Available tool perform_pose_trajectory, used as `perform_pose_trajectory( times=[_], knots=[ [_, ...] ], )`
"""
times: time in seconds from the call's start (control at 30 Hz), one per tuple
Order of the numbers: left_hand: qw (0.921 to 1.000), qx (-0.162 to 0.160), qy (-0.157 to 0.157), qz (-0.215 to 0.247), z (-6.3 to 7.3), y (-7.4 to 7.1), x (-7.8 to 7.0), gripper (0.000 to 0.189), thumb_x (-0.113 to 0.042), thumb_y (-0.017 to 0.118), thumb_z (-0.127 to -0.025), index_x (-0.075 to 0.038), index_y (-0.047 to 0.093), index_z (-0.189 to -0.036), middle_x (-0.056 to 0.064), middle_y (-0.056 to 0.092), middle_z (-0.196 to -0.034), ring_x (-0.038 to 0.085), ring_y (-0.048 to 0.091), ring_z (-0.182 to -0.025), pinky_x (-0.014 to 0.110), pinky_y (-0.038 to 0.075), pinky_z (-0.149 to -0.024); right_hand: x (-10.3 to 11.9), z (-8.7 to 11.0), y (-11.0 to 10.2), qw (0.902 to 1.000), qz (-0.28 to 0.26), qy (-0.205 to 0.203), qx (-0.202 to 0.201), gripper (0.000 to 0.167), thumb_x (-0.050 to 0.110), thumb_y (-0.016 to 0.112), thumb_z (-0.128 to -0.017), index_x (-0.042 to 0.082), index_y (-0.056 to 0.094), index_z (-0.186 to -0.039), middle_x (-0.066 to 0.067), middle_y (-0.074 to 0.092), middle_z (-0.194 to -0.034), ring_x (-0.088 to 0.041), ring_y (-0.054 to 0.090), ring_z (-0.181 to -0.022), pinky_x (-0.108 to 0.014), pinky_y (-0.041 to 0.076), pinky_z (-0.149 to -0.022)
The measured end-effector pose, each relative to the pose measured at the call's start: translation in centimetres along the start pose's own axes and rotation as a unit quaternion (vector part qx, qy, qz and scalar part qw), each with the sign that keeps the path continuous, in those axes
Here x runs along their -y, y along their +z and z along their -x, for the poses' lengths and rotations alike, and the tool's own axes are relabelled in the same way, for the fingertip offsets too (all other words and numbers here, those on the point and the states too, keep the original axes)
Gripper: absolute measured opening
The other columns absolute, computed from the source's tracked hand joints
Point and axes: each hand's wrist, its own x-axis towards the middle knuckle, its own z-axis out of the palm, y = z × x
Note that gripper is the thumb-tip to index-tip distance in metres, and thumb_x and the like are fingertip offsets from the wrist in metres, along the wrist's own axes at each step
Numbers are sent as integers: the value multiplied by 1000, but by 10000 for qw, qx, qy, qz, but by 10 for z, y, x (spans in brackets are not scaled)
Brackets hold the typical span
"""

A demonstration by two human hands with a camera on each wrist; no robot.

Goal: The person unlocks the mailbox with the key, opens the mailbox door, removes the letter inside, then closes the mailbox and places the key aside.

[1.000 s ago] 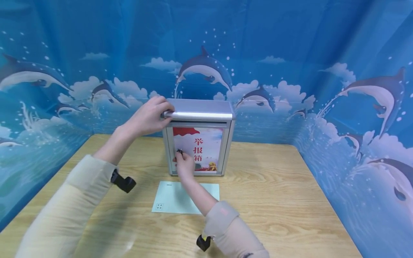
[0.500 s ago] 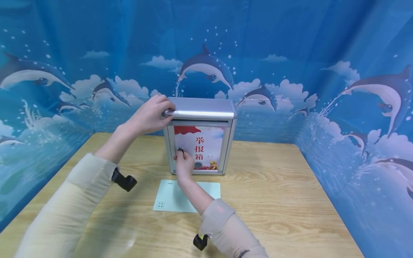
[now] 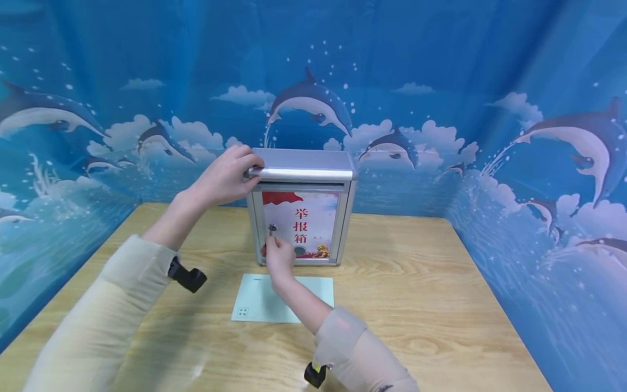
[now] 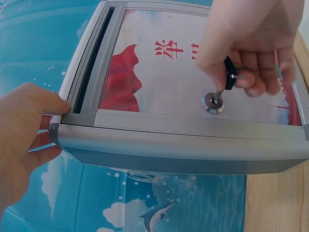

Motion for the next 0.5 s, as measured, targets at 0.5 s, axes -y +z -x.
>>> perform_pose_trajectory(
  times=[0.5],
  knots=[
    [10000,4,-45,-31,1,1,0,18,-10,61,-88,-3,62,-105,10,56,-101,25,46,-94,36,42,-81,-5,3,-64,9637,941,1485,2011,38,19,40,-99,-15,56,-107,-7,60,-74,-11,60,-62,-29,54,-64]
  ],
)
